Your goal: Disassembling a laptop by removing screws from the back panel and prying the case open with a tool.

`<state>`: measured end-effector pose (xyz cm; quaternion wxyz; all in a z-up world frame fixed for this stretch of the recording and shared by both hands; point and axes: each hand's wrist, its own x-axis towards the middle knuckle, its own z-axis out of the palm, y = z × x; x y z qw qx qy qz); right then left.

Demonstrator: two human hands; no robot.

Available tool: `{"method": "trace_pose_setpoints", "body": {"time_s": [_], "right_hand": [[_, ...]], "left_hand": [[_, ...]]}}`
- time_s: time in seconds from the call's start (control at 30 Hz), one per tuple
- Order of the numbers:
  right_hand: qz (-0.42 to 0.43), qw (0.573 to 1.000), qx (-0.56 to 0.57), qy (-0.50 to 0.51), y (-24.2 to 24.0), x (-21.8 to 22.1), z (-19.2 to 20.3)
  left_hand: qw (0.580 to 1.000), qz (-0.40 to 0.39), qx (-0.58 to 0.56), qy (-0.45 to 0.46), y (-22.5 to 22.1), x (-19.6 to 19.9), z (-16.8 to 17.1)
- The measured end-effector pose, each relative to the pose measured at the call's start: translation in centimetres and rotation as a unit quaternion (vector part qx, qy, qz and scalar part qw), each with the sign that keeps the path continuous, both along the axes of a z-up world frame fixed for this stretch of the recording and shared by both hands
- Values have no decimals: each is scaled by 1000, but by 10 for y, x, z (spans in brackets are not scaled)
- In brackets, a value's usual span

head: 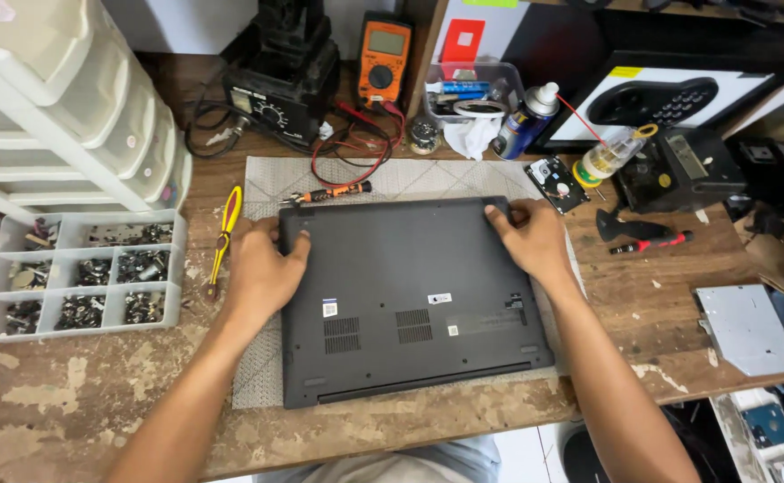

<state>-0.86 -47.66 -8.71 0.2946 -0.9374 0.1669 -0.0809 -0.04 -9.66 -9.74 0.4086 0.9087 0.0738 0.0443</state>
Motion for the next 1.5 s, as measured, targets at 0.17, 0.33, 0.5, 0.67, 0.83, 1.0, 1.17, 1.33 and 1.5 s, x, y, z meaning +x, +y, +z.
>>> {"method": "trace_pose_setpoints", "body": {"time_s": [0.17,0.33,0.5,0.67,0.83,1.0,1.17,1.33,1.5], "right_hand": [[-7,999,-1,-33,-9,7,-13],[-21,998,19,-52,-11,8,-19],[-46,997,44,-48,-21,17,-33],[-60,990,119,-39,-17,22,-21],[-70,983,171,19,-4,18,7],[-77,975,203,-41,-4,24,-11],[-53,979,168,-106,-20,21,-13],[-22,976,145,-161,-19,16,-3],[-16,965,154,-214,-19,9,5]], "left_hand": [[1000,6,-11,-14,0,0,-3],[998,6,-50,-30,0,-4,1],[992,15,-125,-14,5,9,-21],[974,22,-225,1,15,15,-19],[936,10,-351,-21,8,7,1],[931,-16,-363,-44,16,0,5],[920,-54,-385,-51,21,-1,9],[902,-58,-427,-34,25,7,3],[910,-65,-409,-20,25,9,-1]]}}
